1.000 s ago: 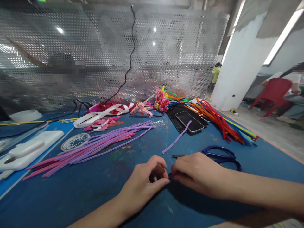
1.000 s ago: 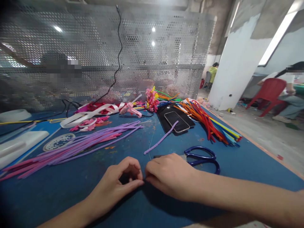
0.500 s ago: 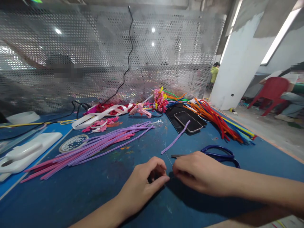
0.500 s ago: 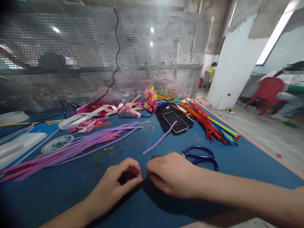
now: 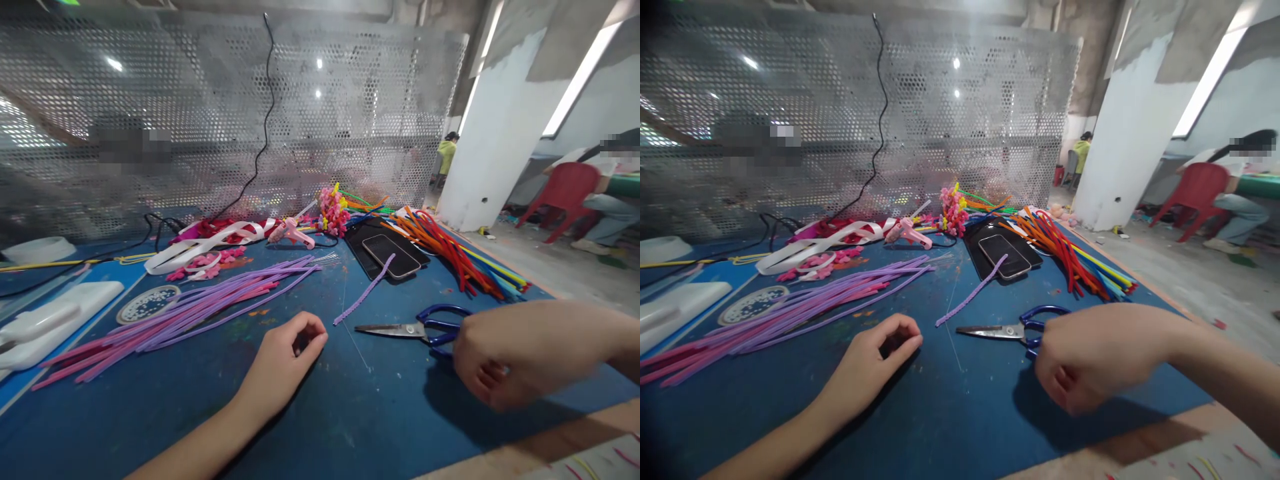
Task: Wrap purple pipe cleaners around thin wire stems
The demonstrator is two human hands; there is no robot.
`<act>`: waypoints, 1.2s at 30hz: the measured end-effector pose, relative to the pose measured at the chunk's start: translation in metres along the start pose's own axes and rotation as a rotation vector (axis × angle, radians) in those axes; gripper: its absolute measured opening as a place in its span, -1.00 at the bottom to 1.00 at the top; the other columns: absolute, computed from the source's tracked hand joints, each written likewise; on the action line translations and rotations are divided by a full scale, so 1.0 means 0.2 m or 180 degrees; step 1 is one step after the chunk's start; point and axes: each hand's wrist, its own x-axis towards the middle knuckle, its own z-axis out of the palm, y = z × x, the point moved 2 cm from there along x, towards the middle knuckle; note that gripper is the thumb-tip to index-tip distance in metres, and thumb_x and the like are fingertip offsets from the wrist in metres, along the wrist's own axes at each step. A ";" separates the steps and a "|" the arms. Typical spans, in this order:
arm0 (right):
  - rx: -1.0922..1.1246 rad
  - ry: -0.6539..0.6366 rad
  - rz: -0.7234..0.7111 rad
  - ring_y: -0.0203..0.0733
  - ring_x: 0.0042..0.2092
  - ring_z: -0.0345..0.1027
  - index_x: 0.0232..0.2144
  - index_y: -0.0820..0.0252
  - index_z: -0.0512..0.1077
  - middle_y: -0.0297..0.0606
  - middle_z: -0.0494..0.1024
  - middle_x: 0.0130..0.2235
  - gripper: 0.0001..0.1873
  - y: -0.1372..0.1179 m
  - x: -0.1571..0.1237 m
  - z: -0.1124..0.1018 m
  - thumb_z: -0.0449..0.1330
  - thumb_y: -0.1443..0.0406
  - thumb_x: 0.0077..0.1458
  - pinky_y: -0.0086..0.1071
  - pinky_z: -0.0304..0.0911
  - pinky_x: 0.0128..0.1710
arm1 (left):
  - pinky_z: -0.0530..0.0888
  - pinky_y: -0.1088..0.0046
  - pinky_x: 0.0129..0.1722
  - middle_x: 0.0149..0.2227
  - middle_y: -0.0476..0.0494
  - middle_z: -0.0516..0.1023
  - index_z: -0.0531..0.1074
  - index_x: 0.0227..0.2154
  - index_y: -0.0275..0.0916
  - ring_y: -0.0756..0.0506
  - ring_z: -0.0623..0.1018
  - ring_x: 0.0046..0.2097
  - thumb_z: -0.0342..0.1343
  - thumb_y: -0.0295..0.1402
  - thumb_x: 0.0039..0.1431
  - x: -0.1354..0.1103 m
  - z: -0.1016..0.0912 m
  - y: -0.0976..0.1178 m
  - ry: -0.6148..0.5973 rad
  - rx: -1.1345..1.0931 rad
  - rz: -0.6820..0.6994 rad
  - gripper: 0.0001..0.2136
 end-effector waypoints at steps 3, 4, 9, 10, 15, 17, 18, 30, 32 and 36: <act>-0.0211 -0.0398 0.0206 -0.43 -0.62 0.11 -0.51 0.15 0.57 -0.48 0.36 -0.65 -0.81 0.03 -0.02 0.05 0.25 0.48 -0.25 -0.55 -0.16 -0.68 | 0.24 0.53 -0.47 -0.49 0.05 0.41 0.36 -0.43 -0.19 0.00 0.38 -0.44 -0.01 -0.29 0.13 0.01 0.01 -0.01 -0.0004 0.0069 -0.0019 -0.88; -0.0261 -0.0470 0.0244 -0.45 -0.64 0.07 -0.53 0.15 0.57 -0.50 0.32 -0.68 -0.81 0.03 -0.02 0.06 0.28 0.48 -0.29 -0.55 -0.19 -0.71 | 0.24 0.53 -0.47 -0.48 0.06 0.42 0.36 -0.42 -0.19 0.01 0.38 -0.44 -0.01 -0.29 0.13 0.01 0.01 -0.01 -0.0004 0.0088 -0.0028 -0.88; -0.0311 -0.0399 0.0150 -0.48 -0.65 0.09 -0.56 0.16 0.56 -0.54 0.28 -0.69 -0.79 0.02 -0.01 0.07 0.31 0.52 -0.32 -0.57 -0.20 -0.73 | 0.24 0.55 -0.47 -0.47 0.09 0.42 0.35 -0.41 -0.17 0.03 0.38 -0.43 -0.01 -0.28 0.14 0.01 0.01 -0.03 -0.0021 0.0103 -0.0059 -0.89; -0.0302 -0.0362 0.0104 -0.48 -0.65 0.11 -0.55 0.16 0.55 -0.54 0.29 -0.69 -0.79 0.02 -0.01 0.06 0.31 0.53 -0.32 -0.58 -0.19 -0.73 | 0.24 0.56 -0.46 -0.47 0.09 0.42 0.35 -0.41 -0.17 0.03 0.38 -0.43 -0.01 -0.28 0.14 0.01 0.02 -0.03 -0.0024 0.0106 -0.0057 -0.89; -0.0189 -0.0211 -0.0143 -0.42 -0.56 0.25 -0.43 0.14 0.53 -0.51 0.41 -0.59 -0.72 0.03 0.00 0.05 0.34 0.50 -0.30 -0.59 -0.08 -0.65 | 0.24 0.56 -0.47 -0.47 0.10 0.42 0.35 -0.41 -0.16 0.03 0.37 -0.43 0.00 -0.27 0.14 0.02 0.02 -0.04 -0.0038 0.0133 -0.0070 -0.89; -0.0223 -0.0146 -0.0136 -0.39 -0.54 0.28 -0.38 0.14 0.52 -0.46 0.45 -0.55 -0.72 0.03 0.01 0.05 0.34 0.46 -0.27 -0.56 -0.07 -0.64 | 0.25 0.56 -0.47 -0.47 0.09 0.42 0.35 -0.41 -0.17 0.03 0.37 -0.43 -0.01 -0.27 0.14 0.02 0.02 -0.03 -0.0047 0.0131 -0.0070 -0.89; -0.0275 -0.0056 -0.0088 -0.37 -0.53 0.29 -0.38 0.14 0.51 -0.44 0.47 -0.54 -0.74 0.03 0.03 0.05 0.33 0.44 -0.23 -0.55 -0.07 -0.64 | 0.25 0.56 -0.47 -0.47 0.09 0.42 0.35 -0.41 -0.17 0.03 0.37 -0.43 -0.01 -0.27 0.14 0.02 0.02 -0.03 -0.0050 0.0128 -0.0065 -0.89; -0.1520 0.2324 -0.0528 -0.16 -0.18 0.28 -0.18 0.21 0.37 -0.19 0.43 -0.20 -0.80 0.05 0.61 -0.01 0.11 0.31 0.10 -0.34 0.15 -0.22 | 0.33 0.49 -0.35 -0.38 0.03 0.48 0.40 -0.37 -0.17 -0.02 0.45 -0.33 -0.03 -0.37 0.12 0.03 -0.01 -0.05 0.0056 0.0601 0.0254 -0.89; -0.1589 0.2357 -0.0619 -0.19 -0.22 0.27 -0.27 0.20 0.39 -0.21 0.43 -0.26 -0.85 0.04 0.69 0.00 0.06 0.28 0.16 -0.35 0.13 -0.25 | 0.35 0.47 -0.30 -0.34 0.00 0.48 0.42 -0.37 -0.17 -0.04 0.46 -0.29 -0.01 -0.38 0.10 0.04 -0.01 -0.06 0.0033 0.0761 0.0336 -0.89; -0.1310 0.2528 -0.0762 -0.23 -0.28 0.27 -0.32 0.22 0.34 -0.25 0.43 -0.33 -0.84 -0.01 0.74 0.03 -0.03 0.33 0.21 -0.37 0.11 -0.30 | 0.36 0.43 -0.25 -0.32 0.01 0.48 0.43 -0.33 -0.15 -0.05 0.47 -0.25 0.04 -0.35 0.10 0.04 -0.01 -0.08 0.0051 0.0943 0.0393 -0.90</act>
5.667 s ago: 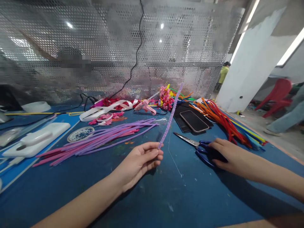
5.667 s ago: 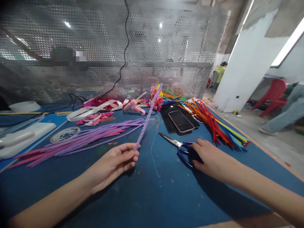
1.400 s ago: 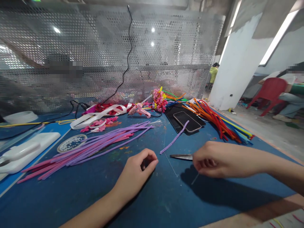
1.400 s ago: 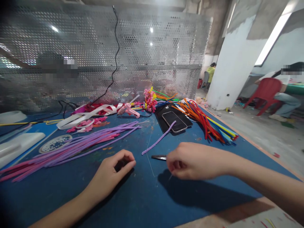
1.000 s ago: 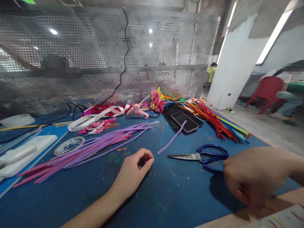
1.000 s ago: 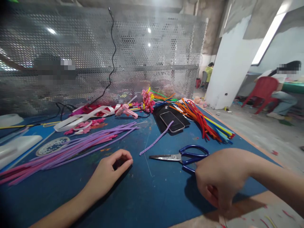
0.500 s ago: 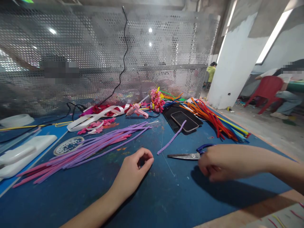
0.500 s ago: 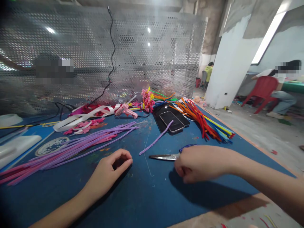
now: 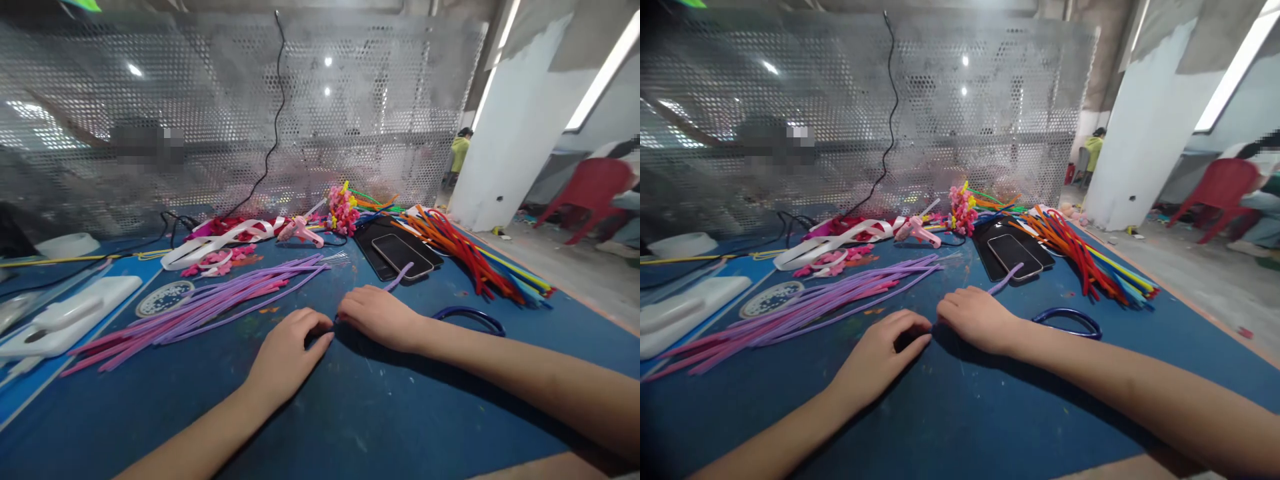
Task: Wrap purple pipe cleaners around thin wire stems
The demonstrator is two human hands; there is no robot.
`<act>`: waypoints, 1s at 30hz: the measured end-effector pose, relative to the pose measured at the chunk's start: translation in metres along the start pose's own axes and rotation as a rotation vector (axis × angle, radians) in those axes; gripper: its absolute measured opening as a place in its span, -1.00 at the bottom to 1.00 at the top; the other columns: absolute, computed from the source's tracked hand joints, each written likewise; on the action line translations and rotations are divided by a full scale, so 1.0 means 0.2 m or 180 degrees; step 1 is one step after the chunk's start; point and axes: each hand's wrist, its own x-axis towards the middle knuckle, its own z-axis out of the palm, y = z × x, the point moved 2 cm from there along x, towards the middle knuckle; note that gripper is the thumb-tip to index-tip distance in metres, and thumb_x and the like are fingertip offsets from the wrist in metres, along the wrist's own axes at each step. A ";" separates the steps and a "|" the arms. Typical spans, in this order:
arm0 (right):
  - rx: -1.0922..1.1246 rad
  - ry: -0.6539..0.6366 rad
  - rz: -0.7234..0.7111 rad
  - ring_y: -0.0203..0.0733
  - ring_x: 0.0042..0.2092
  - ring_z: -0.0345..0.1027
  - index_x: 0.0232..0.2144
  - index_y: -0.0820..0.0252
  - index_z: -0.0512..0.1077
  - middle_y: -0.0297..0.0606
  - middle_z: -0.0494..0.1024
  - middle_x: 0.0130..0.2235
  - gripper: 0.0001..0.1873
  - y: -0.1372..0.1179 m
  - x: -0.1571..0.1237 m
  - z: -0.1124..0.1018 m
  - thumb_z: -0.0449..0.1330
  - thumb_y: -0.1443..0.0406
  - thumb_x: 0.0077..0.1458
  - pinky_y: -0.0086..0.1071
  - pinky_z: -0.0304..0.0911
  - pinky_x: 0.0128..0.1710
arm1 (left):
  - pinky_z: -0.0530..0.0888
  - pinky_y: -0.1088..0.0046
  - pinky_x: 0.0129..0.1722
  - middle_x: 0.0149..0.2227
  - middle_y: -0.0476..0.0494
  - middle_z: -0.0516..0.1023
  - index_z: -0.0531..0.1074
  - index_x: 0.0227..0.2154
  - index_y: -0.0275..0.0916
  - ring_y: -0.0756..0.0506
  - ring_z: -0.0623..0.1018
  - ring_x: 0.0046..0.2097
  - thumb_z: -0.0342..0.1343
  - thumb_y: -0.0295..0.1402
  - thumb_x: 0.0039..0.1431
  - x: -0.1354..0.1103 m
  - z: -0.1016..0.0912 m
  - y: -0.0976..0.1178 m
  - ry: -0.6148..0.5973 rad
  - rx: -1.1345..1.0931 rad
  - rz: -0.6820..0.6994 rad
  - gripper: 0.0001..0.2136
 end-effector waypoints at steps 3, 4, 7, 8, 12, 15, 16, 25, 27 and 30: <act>0.0691 0.0186 0.0225 -0.28 -0.32 0.27 -0.29 0.23 0.30 -0.26 0.41 -0.34 -0.86 -0.04 -0.02 -0.01 -0.06 0.37 0.21 -0.43 0.15 -0.33 | 0.36 0.41 -0.25 -0.34 0.03 0.49 0.43 -0.30 -0.12 -0.06 0.47 -0.25 0.04 -0.29 0.13 -0.01 -0.01 0.00 0.0130 0.0070 0.0065 -0.88; 0.0925 0.0237 0.0286 -0.30 -0.34 0.27 -0.29 0.22 0.29 -0.26 0.41 -0.34 -0.87 -0.06 -0.03 -0.01 -0.06 0.38 0.20 -0.45 0.15 -0.35 | 0.36 0.42 -0.25 -0.35 0.03 0.50 0.43 -0.31 -0.13 -0.06 0.47 -0.25 0.03 -0.28 0.14 -0.02 -0.01 0.00 0.0200 0.0093 0.0125 -0.88; 0.1343 0.0402 0.0379 -0.32 -0.35 0.26 -0.31 0.22 0.29 -0.27 0.41 -0.34 -0.89 -0.08 -0.04 -0.02 -0.03 0.38 0.18 -0.47 0.17 -0.36 | 0.36 0.43 -0.27 -0.36 0.03 0.51 0.44 -0.33 -0.14 -0.04 0.48 -0.28 0.00 -0.29 0.17 -0.04 -0.02 0.01 0.0396 0.0194 0.0365 -0.86; 0.1390 0.0452 0.0391 -0.31 -0.35 0.26 -0.31 0.22 0.30 -0.27 0.42 -0.35 -0.89 -0.09 -0.04 -0.02 -0.02 0.38 0.18 -0.47 0.17 -0.35 | 0.35 0.43 -0.28 -0.37 0.02 0.52 0.45 -0.34 -0.15 -0.04 0.48 -0.29 -0.01 -0.29 0.18 -0.04 -0.02 0.01 0.0446 0.0249 0.0443 -0.86; 0.1416 0.0613 0.0346 -0.31 -0.34 0.28 -0.30 0.22 0.33 -0.25 0.43 -0.34 -0.88 -0.10 -0.04 -0.02 -0.01 0.37 0.17 -0.46 0.19 -0.34 | 0.34 0.41 -0.28 -0.37 -0.01 0.55 0.45 -0.35 -0.19 -0.06 0.48 -0.31 -0.02 -0.33 0.18 -0.04 -0.02 0.01 0.0669 0.0554 0.0757 -0.84; 0.1363 0.0691 0.0331 -0.30 -0.34 0.29 -0.31 0.23 0.34 -0.24 0.44 -0.35 -0.88 -0.10 -0.05 -0.02 0.00 0.38 0.16 -0.46 0.20 -0.34 | 0.33 0.40 -0.28 -0.37 -0.03 0.57 0.46 -0.36 -0.21 -0.06 0.49 -0.32 -0.01 -0.36 0.17 -0.04 -0.02 0.02 0.0798 0.0761 0.0901 -0.86; 0.1338 0.0712 0.0332 -0.30 -0.34 0.29 -0.31 0.23 0.35 -0.24 0.44 -0.35 -0.87 -0.11 -0.05 -0.02 0.00 0.38 0.16 -0.46 0.20 -0.35 | 0.33 0.41 -0.29 -0.38 -0.03 0.57 0.46 -0.37 -0.21 -0.06 0.49 -0.33 -0.01 -0.37 0.16 -0.04 -0.02 0.03 0.0828 0.0812 0.0928 -0.86; 0.1178 0.0850 0.0221 -0.30 -0.35 0.29 -0.31 0.24 0.35 -0.24 0.45 -0.37 -0.88 -0.11 -0.05 0.00 0.01 0.39 0.15 -0.47 0.19 -0.36 | 0.33 0.47 -0.33 -0.45 -0.01 0.55 0.48 -0.44 -0.19 -0.03 0.49 -0.38 0.00 -0.40 0.10 -0.04 -0.02 0.04 0.0808 0.0448 0.0542 -0.85; 0.1181 0.0835 0.0232 -0.29 -0.34 0.30 -0.31 0.24 0.35 -0.24 0.45 -0.37 -0.88 -0.11 -0.06 0.00 0.01 0.39 0.15 -0.47 0.19 -0.35 | 0.33 0.49 -0.33 -0.44 0.00 0.54 0.48 -0.43 -0.18 -0.02 0.48 -0.38 0.00 -0.40 0.09 -0.04 -0.01 0.04 0.0693 0.0244 0.0362 -0.85; 0.1186 0.0831 0.0248 -0.29 -0.34 0.30 -0.31 0.22 0.35 -0.25 0.45 -0.36 -0.87 -0.11 -0.06 0.00 0.00 0.39 0.15 -0.46 0.20 -0.34 | 0.33 0.50 -0.33 -0.43 0.02 0.53 0.47 -0.42 -0.17 -0.01 0.47 -0.38 -0.01 -0.40 0.09 -0.04 -0.01 0.03 0.0495 0.0023 0.0172 -0.85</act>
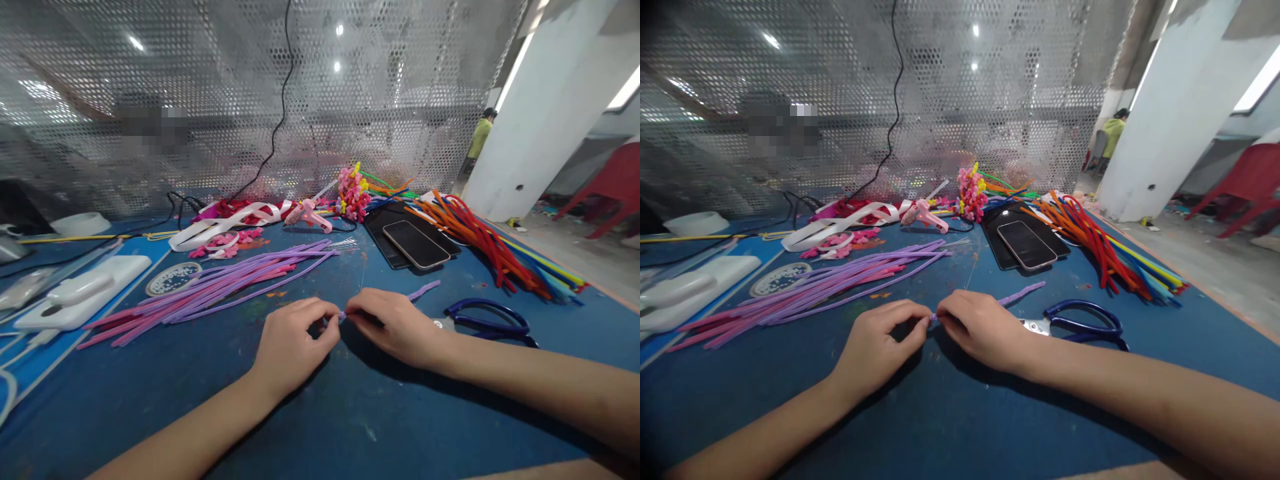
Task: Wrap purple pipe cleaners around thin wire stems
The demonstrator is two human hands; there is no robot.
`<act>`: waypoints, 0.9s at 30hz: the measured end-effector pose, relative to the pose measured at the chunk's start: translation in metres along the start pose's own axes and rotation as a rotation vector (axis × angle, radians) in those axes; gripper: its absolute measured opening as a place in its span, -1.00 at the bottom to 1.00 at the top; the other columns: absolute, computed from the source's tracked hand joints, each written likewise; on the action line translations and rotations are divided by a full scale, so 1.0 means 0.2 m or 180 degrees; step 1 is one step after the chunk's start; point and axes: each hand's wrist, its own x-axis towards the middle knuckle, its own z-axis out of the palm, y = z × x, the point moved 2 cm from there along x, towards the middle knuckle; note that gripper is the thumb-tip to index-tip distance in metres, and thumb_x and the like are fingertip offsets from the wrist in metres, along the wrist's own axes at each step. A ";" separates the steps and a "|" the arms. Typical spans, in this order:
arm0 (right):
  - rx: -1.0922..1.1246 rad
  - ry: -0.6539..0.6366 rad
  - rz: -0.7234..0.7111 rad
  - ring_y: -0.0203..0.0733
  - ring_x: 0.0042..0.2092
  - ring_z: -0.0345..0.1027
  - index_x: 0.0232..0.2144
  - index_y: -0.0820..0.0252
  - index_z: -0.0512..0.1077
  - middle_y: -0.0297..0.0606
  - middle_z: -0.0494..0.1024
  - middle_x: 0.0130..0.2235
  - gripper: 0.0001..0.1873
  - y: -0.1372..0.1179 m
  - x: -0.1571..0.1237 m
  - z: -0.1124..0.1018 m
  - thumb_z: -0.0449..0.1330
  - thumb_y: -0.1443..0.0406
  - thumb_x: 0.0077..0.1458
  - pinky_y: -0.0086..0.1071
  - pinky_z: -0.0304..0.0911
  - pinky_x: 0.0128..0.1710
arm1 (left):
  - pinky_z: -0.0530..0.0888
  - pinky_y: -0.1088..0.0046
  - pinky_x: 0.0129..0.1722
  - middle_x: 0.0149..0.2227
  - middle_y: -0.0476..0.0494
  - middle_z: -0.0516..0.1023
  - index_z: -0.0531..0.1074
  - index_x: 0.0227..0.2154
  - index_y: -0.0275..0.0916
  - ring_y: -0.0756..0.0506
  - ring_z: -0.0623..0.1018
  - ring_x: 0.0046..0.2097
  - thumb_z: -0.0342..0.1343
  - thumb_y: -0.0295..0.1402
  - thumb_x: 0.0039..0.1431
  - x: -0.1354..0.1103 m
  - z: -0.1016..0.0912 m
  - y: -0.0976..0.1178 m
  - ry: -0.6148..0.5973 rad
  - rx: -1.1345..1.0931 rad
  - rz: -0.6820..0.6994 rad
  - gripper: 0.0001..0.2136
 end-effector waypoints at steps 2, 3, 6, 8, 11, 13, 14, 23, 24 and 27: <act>-0.0005 -0.0001 -0.0004 -0.30 -0.34 0.31 -0.31 0.22 0.35 -0.25 0.45 -0.37 -0.87 0.00 0.00 0.00 0.00 0.39 0.15 -0.46 0.20 -0.34 | 0.33 0.50 -0.34 -0.44 0.02 0.52 0.47 -0.42 -0.18 -0.01 0.47 -0.39 -0.02 -0.40 0.10 0.00 0.00 0.00 -0.0103 -0.0091 -0.0091 -0.85; -0.0010 0.0000 -0.0012 -0.30 -0.34 0.30 -0.32 0.22 0.35 -0.25 0.45 -0.37 -0.87 0.00 0.00 0.00 0.00 0.39 0.15 -0.46 0.20 -0.35 | 0.33 0.50 -0.35 -0.44 0.01 0.52 0.46 -0.42 -0.18 -0.01 0.47 -0.39 -0.02 -0.40 0.10 0.00 0.00 0.00 -0.0135 -0.0121 -0.0121 -0.85; -0.0068 0.0017 -0.0036 -0.29 -0.35 0.30 -0.32 0.22 0.35 -0.25 0.44 -0.38 -0.88 0.00 0.00 0.00 0.01 0.39 0.15 -0.46 0.20 -0.36 | 0.33 0.50 -0.36 -0.45 0.01 0.51 0.46 -0.42 -0.18 -0.01 0.46 -0.41 -0.01 -0.39 0.08 0.01 0.00 0.00 -0.0167 -0.0160 -0.0155 -0.86; -0.0139 0.0028 -0.0076 -0.28 -0.35 0.30 -0.32 0.23 0.35 -0.24 0.44 -0.38 -0.88 0.00 0.00 0.00 0.01 0.39 0.15 -0.45 0.20 -0.36 | 0.32 0.50 -0.38 -0.46 0.02 0.51 0.45 -0.42 -0.18 0.00 0.45 -0.43 0.01 -0.37 0.07 0.00 0.00 0.00 -0.0172 -0.0135 -0.0164 -0.88; -0.0232 0.0015 -0.0159 -0.27 -0.36 0.30 -0.32 0.23 0.35 -0.23 0.45 -0.39 -0.86 0.01 0.00 0.01 -0.01 0.38 0.17 -0.44 0.20 -0.36 | 0.31 0.51 -0.39 -0.48 0.03 0.50 0.45 -0.45 -0.18 0.01 0.45 -0.44 0.00 -0.36 0.08 0.00 0.01 0.00 -0.0163 -0.0065 -0.0156 -0.87; -0.0257 0.0002 -0.0188 -0.27 -0.36 0.30 -0.32 0.23 0.35 -0.23 0.45 -0.39 -0.86 0.01 0.00 0.01 -0.02 0.37 0.17 -0.43 0.20 -0.36 | 0.31 0.51 -0.38 -0.48 0.02 0.50 0.45 -0.45 -0.18 0.00 0.45 -0.43 -0.02 -0.37 0.09 0.00 0.01 0.00 -0.0155 -0.0037 -0.0125 -0.85; -0.0261 0.0000 -0.0190 -0.27 -0.36 0.31 -0.32 0.22 0.35 -0.23 0.45 -0.39 -0.86 0.01 -0.01 0.01 -0.02 0.37 0.17 -0.43 0.20 -0.36 | 0.31 0.50 -0.38 -0.47 0.01 0.50 0.45 -0.45 -0.19 0.00 0.45 -0.43 -0.02 -0.37 0.09 0.00 0.01 0.00 -0.0160 -0.0039 -0.0114 -0.85; -0.0279 -0.0088 -0.0160 -0.26 -0.34 0.31 -0.31 0.23 0.35 -0.22 0.45 -0.38 -0.85 0.01 0.00 0.01 -0.02 0.37 0.18 -0.42 0.21 -0.34 | 0.34 0.51 -0.40 -0.51 -0.01 0.52 0.49 -0.49 -0.23 -0.01 0.45 -0.44 0.00 -0.36 0.05 0.03 0.02 -0.01 -0.0408 -0.0957 -0.0663 -0.84; -0.0266 -0.0102 -0.0156 -0.26 -0.34 0.31 -0.31 0.23 0.35 -0.22 0.46 -0.37 -0.84 0.01 0.00 0.01 -0.03 0.38 0.18 -0.42 0.21 -0.34 | 0.34 0.52 -0.43 -0.52 -0.01 0.52 0.49 -0.50 -0.24 -0.01 0.44 -0.46 0.00 -0.35 0.05 0.03 0.02 -0.02 -0.0488 -0.1175 -0.0780 -0.83; -0.0244 -0.0057 -0.0174 -0.27 -0.33 0.32 -0.31 0.22 0.35 -0.22 0.46 -0.37 -0.84 0.01 0.00 0.00 -0.04 0.37 0.19 -0.43 0.21 -0.33 | 0.33 0.54 -0.50 -0.54 -0.05 0.53 0.49 -0.52 -0.28 0.02 0.39 -0.53 0.01 -0.31 0.04 0.05 0.02 -0.03 -0.0729 -0.1663 -0.1051 -0.80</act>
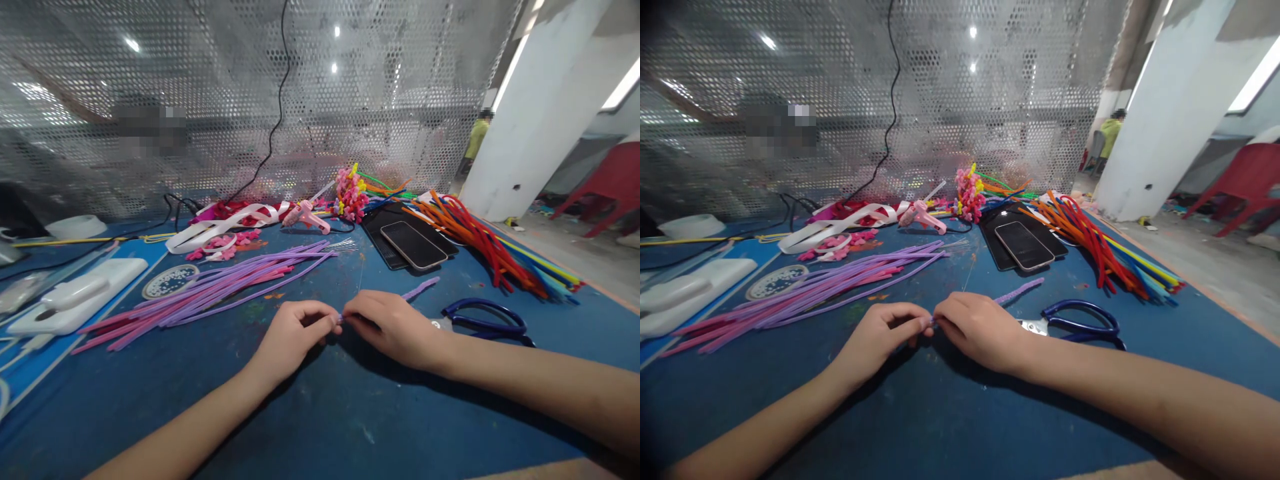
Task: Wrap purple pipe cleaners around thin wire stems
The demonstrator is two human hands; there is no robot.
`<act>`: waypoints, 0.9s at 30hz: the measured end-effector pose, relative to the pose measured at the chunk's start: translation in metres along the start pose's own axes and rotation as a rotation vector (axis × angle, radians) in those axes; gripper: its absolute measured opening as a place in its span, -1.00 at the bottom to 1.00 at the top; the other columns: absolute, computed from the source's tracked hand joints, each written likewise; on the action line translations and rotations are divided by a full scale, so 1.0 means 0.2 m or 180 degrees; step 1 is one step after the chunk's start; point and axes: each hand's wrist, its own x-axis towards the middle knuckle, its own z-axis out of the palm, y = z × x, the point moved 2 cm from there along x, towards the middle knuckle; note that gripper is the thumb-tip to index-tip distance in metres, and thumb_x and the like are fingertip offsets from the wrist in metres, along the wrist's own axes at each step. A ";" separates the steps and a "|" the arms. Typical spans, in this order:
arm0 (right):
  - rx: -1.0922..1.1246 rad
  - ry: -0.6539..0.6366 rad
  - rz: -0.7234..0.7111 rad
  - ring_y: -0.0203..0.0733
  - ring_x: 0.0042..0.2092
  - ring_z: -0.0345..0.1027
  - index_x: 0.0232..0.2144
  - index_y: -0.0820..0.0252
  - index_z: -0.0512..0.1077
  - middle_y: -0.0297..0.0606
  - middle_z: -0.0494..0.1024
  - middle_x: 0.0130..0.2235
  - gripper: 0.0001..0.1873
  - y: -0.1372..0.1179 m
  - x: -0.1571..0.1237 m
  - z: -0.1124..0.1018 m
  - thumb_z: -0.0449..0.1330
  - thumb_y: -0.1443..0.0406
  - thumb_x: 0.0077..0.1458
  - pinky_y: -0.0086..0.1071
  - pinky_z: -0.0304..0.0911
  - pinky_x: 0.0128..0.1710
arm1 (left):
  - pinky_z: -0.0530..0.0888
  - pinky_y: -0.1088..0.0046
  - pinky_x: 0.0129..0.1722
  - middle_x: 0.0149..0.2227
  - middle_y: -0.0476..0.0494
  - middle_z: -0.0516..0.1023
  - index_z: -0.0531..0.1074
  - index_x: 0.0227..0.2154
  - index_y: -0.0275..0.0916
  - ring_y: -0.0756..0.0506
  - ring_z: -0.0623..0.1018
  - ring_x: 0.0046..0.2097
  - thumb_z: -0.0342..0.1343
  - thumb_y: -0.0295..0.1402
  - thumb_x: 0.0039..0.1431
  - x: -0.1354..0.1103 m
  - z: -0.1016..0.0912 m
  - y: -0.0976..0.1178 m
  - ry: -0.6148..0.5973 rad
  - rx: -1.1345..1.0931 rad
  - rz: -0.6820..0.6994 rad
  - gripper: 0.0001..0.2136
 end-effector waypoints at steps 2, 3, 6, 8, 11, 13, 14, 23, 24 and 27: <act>-0.0017 0.0066 -0.0045 -0.27 -0.33 0.31 -0.30 0.22 0.35 -0.22 0.46 -0.37 -0.84 0.00 0.00 -0.01 -0.04 0.36 0.19 -0.43 0.21 -0.34 | 0.32 0.54 -0.53 -0.53 -0.07 0.53 0.50 -0.53 -0.29 0.03 0.37 -0.55 0.03 -0.28 0.02 0.01 -0.01 0.00 -0.0114 -0.0183 -0.0107 -0.78; -0.0033 0.0107 -0.0073 -0.27 -0.34 0.31 -0.30 0.22 0.35 -0.22 0.46 -0.37 -0.84 0.00 0.00 -0.01 -0.04 0.36 0.19 -0.43 0.21 -0.34 | 0.32 0.54 -0.55 -0.53 -0.09 0.54 0.50 -0.52 -0.29 0.04 0.36 -0.56 0.04 -0.27 0.01 0.01 -0.01 0.00 -0.0153 -0.0262 -0.0139 -0.78; -0.0081 0.0171 -0.0119 -0.27 -0.34 0.30 -0.30 0.22 0.34 -0.22 0.45 -0.38 -0.84 0.00 -0.01 -0.01 -0.04 0.35 0.20 -0.43 0.20 -0.34 | 0.29 0.56 -0.59 -0.52 -0.09 0.54 0.50 -0.49 -0.30 0.06 0.33 -0.60 0.04 -0.29 0.00 0.01 -0.02 0.00 -0.0175 -0.0458 -0.0146 -0.80; -0.0133 0.0151 -0.0136 -0.27 -0.34 0.30 -0.30 0.22 0.34 -0.23 0.45 -0.38 -0.84 0.00 -0.01 -0.01 -0.05 0.35 0.20 -0.43 0.20 -0.35 | 0.30 0.57 -0.58 -0.53 -0.07 0.53 0.49 -0.50 -0.29 0.06 0.34 -0.59 0.05 -0.29 0.01 0.01 -0.01 0.00 -0.0170 -0.0464 -0.0089 -0.81; -0.0270 0.0072 -0.0199 -0.27 -0.37 0.29 -0.31 0.23 0.34 -0.24 0.43 -0.41 -0.82 0.01 -0.02 0.00 -0.06 0.36 0.20 -0.43 0.19 -0.36 | 0.32 0.58 -0.54 -0.57 -0.03 0.49 0.47 -0.55 -0.28 0.06 0.37 -0.55 0.08 -0.25 0.02 0.00 0.00 0.01 -0.0135 -0.0283 -0.0006 -0.79; -0.0375 0.0027 -0.0231 -0.26 -0.37 0.28 -0.32 0.24 0.35 -0.22 0.43 -0.41 -0.81 0.01 -0.02 0.01 -0.07 0.37 0.20 -0.42 0.18 -0.37 | 0.32 0.58 -0.53 -0.58 -0.01 0.47 0.45 -0.57 -0.28 0.05 0.37 -0.54 0.08 -0.24 0.03 -0.01 0.01 0.01 -0.0089 -0.0149 -0.0009 -0.78; -0.0423 0.0007 -0.0227 -0.26 -0.37 0.29 -0.33 0.25 0.35 -0.22 0.44 -0.41 -0.80 0.01 -0.02 0.01 -0.07 0.37 0.20 -0.42 0.18 -0.37 | 0.31 0.58 -0.53 -0.58 -0.01 0.46 0.45 -0.56 -0.28 0.05 0.37 -0.54 0.07 -0.24 0.04 -0.01 0.02 0.01 -0.0070 -0.0098 -0.0019 -0.78; -0.0807 -0.0115 0.0089 -0.26 -0.39 0.32 -0.35 0.22 0.37 -0.26 0.49 -0.41 -0.81 0.01 -0.01 0.00 -0.04 0.33 0.19 -0.41 0.07 -0.41 | 0.25 0.56 -0.52 -0.62 0.06 0.35 0.40 -0.55 -0.26 0.04 0.33 -0.54 0.03 -0.32 0.06 0.00 0.00 0.01 0.0167 0.0121 0.0147 -0.83; -0.0805 -0.0161 0.0193 -0.26 -0.39 0.32 -0.35 0.22 0.37 -0.26 0.50 -0.41 -0.81 0.02 -0.01 0.00 -0.03 0.33 0.19 -0.42 0.06 -0.42 | 0.26 0.56 -0.51 -0.62 0.06 0.35 0.39 -0.55 -0.27 0.04 0.34 -0.53 0.03 -0.32 0.06 0.00 -0.01 0.00 0.0168 0.0081 0.0135 -0.83; -0.0746 -0.0313 0.0403 -0.29 -0.41 0.34 -0.36 0.21 0.38 -0.29 0.51 -0.41 -0.81 0.04 -0.01 0.00 -0.01 0.32 0.19 -0.44 0.03 -0.43 | 0.24 0.58 -0.54 -0.64 0.04 0.36 0.39 -0.58 -0.28 0.06 0.33 -0.56 0.05 -0.33 0.04 0.02 -0.03 -0.01 0.0109 -0.0175 -0.0026 -0.83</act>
